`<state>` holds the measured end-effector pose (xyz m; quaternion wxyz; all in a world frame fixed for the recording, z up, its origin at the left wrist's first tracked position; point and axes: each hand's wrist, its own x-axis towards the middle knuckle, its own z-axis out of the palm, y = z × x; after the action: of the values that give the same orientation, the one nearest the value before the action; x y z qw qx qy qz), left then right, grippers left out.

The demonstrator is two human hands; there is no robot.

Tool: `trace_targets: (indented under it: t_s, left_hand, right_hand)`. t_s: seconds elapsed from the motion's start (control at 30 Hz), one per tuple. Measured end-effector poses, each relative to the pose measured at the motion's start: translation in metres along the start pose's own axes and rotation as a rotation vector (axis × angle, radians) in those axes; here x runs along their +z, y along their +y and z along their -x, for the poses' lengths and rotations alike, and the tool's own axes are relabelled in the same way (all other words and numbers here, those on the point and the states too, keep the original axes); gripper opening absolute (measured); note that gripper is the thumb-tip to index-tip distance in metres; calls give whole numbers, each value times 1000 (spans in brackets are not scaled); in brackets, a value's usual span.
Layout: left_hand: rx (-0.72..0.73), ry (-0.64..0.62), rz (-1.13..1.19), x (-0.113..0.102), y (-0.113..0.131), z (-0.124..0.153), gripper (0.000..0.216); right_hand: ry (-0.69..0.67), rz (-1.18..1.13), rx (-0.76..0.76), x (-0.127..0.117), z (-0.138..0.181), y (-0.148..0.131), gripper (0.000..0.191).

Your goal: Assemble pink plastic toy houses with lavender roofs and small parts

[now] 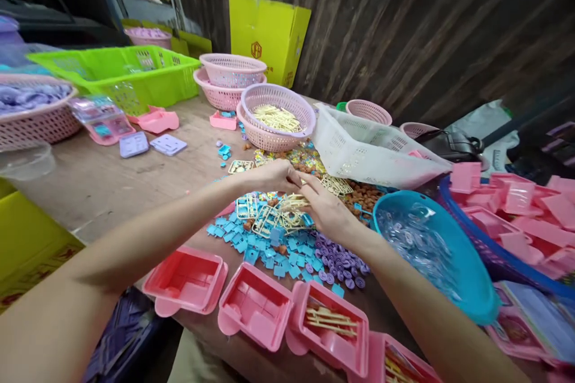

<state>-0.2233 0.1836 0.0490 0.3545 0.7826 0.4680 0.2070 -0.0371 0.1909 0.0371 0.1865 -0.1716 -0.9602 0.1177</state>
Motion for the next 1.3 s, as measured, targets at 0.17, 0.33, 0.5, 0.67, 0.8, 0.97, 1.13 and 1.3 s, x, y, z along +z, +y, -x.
trace_targets:
  t_s: [0.17,0.33,0.5,0.67,0.8,0.97,1.13,1.3]
  left_hand:
    - [-206,34,167,-21,-12,38,26]
    - [-621,362,-318,-21,-69,91,14]
    - [-756,327,-427,3,-99,125,14]
    - [-771,373,-455,15,-98,130,10]
    - [-746,445,-424,19,-98,130,8]
    - [-698,558,-260,12,-102,133,13]
    - [-578,609,-27,-6,-85,135,21]
    - [-344,511,203,19,-21,131,19]
  right_hand:
    - [16,126,42,4,-1,-5,14]
    - [74,98,83,5,9,-4,11]
    - [88,34,43,13,5,-18,11]
    - [77,0,-7,16,3,-34,16]
    - [82,-10,-13,13,9,-40,17]
    - [118,-54,-5,11,16,-46,24]
    - [133,-99,-23,6,22,-62,41]
    - [113,-168,-22,7,28,-95,19]
